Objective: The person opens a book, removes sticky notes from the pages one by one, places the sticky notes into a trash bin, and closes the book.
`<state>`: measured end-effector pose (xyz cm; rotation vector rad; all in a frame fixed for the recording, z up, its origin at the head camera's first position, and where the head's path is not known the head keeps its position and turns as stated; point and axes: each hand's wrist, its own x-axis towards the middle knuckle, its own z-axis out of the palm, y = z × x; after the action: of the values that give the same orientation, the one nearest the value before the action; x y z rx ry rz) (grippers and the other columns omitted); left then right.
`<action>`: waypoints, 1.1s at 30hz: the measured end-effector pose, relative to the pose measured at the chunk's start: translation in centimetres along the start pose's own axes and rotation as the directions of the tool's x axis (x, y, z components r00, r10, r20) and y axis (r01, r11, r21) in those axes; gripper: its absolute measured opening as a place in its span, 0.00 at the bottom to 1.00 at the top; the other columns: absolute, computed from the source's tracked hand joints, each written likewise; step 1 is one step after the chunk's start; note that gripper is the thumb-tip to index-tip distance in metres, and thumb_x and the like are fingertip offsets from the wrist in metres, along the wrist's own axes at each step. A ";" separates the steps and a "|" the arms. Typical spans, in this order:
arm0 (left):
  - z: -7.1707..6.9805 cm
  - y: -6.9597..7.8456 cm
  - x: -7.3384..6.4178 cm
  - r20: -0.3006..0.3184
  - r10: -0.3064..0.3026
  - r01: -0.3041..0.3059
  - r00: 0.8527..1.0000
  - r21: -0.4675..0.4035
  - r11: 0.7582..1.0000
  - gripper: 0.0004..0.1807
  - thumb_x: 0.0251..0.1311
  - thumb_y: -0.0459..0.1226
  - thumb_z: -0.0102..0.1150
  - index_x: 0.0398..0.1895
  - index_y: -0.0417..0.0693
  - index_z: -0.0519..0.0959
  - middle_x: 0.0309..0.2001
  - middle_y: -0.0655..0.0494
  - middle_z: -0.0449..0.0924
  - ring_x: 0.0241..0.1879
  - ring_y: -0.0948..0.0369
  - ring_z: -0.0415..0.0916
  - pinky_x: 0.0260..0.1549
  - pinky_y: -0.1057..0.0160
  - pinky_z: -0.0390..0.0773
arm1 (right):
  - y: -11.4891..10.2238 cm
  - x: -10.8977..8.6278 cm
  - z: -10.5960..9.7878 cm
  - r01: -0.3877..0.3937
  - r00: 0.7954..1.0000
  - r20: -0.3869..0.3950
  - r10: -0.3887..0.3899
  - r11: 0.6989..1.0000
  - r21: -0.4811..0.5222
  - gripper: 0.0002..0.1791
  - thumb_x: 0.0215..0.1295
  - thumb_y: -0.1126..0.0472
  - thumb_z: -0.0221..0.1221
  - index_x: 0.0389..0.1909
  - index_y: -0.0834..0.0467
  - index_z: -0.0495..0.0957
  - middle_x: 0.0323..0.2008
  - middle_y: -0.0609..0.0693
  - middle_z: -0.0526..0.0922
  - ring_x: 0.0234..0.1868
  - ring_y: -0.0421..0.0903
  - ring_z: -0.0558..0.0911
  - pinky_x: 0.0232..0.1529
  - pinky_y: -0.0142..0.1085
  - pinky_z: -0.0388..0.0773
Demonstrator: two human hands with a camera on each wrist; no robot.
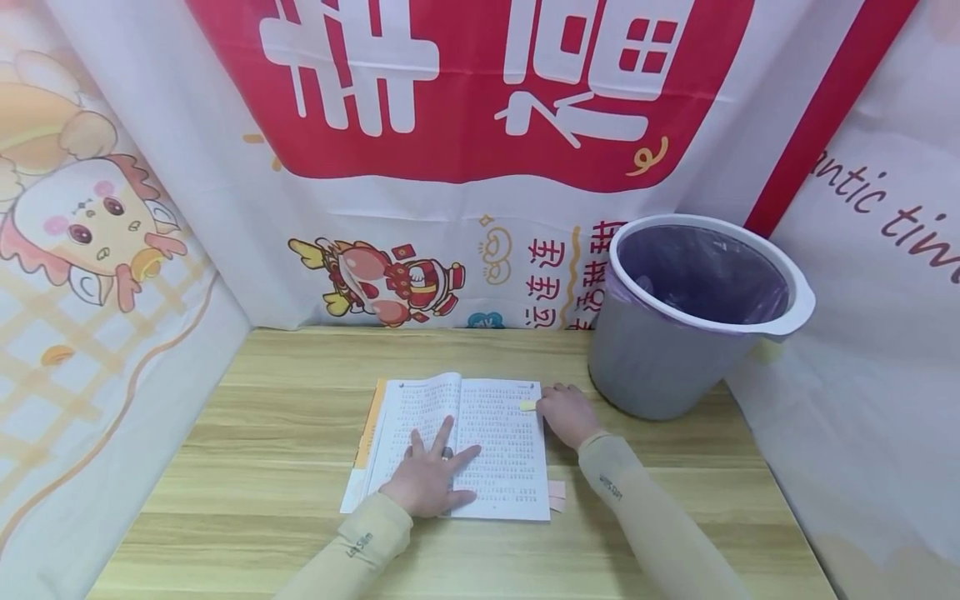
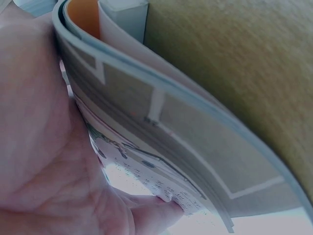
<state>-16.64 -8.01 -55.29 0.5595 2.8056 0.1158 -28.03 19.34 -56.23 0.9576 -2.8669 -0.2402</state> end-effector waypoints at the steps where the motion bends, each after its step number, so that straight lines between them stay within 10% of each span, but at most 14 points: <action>1: 0.0 0.0 0.0 0.003 0.000 0.000 1.000 -0.001 1.000 0.41 0.60 0.69 0.49 0.76 0.74 0.58 0.79 0.41 0.31 0.63 0.16 0.46 0.60 0.31 0.64 | 0.1 0.0 0.0 -0.001 1.000 -0.023 0.001 1.000 -0.005 0.08 0.60 0.67 0.66 0.38 0.52 0.87 0.41 0.50 0.86 0.43 0.52 0.82 0.46 0.49 0.80; 11: 0.3 -0.1 0.0 -0.001 -0.006 0.006 1.000 -0.025 1.000 0.41 0.60 0.69 0.50 0.76 0.74 0.58 0.79 0.42 0.31 0.63 0.17 0.45 0.61 0.31 0.63 | 0.6 -0.4 -1.0 -0.011 0.965 -0.260 0.013 1.000 0.007 0.10 0.54 0.53 0.72 0.35 0.52 0.88 0.28 0.48 0.86 0.30 0.50 0.81 0.37 0.45 0.81; 19: 0.6 -0.2 0.1 -0.006 0.008 -0.008 1.000 -0.009 1.000 0.41 0.60 0.70 0.48 0.76 0.74 0.57 0.79 0.42 0.30 0.63 0.16 0.45 0.60 0.31 0.64 | 0.1 -1.1 -5.4 -0.020 0.931 -0.362 0.044 0.997 0.070 0.16 0.54 0.55 0.73 0.40 0.59 0.87 0.36 0.52 0.88 0.39 0.52 0.84 0.45 0.48 0.81; 25: 0.2 -0.1 0.1 -0.018 0.013 -0.013 1.000 -0.012 1.000 0.41 0.60 0.69 0.49 0.76 0.74 0.59 0.79 0.42 0.31 0.62 0.16 0.46 0.59 0.31 0.64 | 0.4 -3.1 -13.3 0.108 0.777 -0.629 -0.041 0.992 0.069 0.16 0.51 0.72 0.67 0.43 0.62 0.86 0.39 0.57 0.87 0.38 0.56 0.85 0.43 0.49 0.81; 30: 0.1 -0.1 0.0 -0.005 0.013 -0.013 1.000 -0.024 1.000 0.41 0.60 0.69 0.49 0.76 0.73 0.59 0.79 0.42 0.31 0.62 0.15 0.45 0.60 0.30 0.63 | 2.6 -5.3 -19.3 0.067 0.636 -0.771 -0.013 0.997 0.038 0.13 0.58 0.70 0.60 0.45 0.64 0.85 0.39 0.59 0.87 0.37 0.59 0.84 0.40 0.54 0.79; 33: 0.2 -0.2 -0.1 -0.012 0.012 -0.012 1.000 -0.026 1.000 0.41 0.59 0.69 0.49 0.76 0.73 0.59 0.79 0.41 0.32 0.62 0.15 0.45 0.60 0.30 0.63 | 4.4 -6.6 -21.8 0.003 0.594 -0.803 0.045 0.998 0.059 0.13 0.60 0.72 0.62 0.46 0.64 0.85 0.39 0.59 0.87 0.37 0.61 0.84 0.38 0.56 0.78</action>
<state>-16.58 -8.19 -55.46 0.5716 2.8081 0.1586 -22.01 24.31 -34.34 0.7546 -2.0213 0.2393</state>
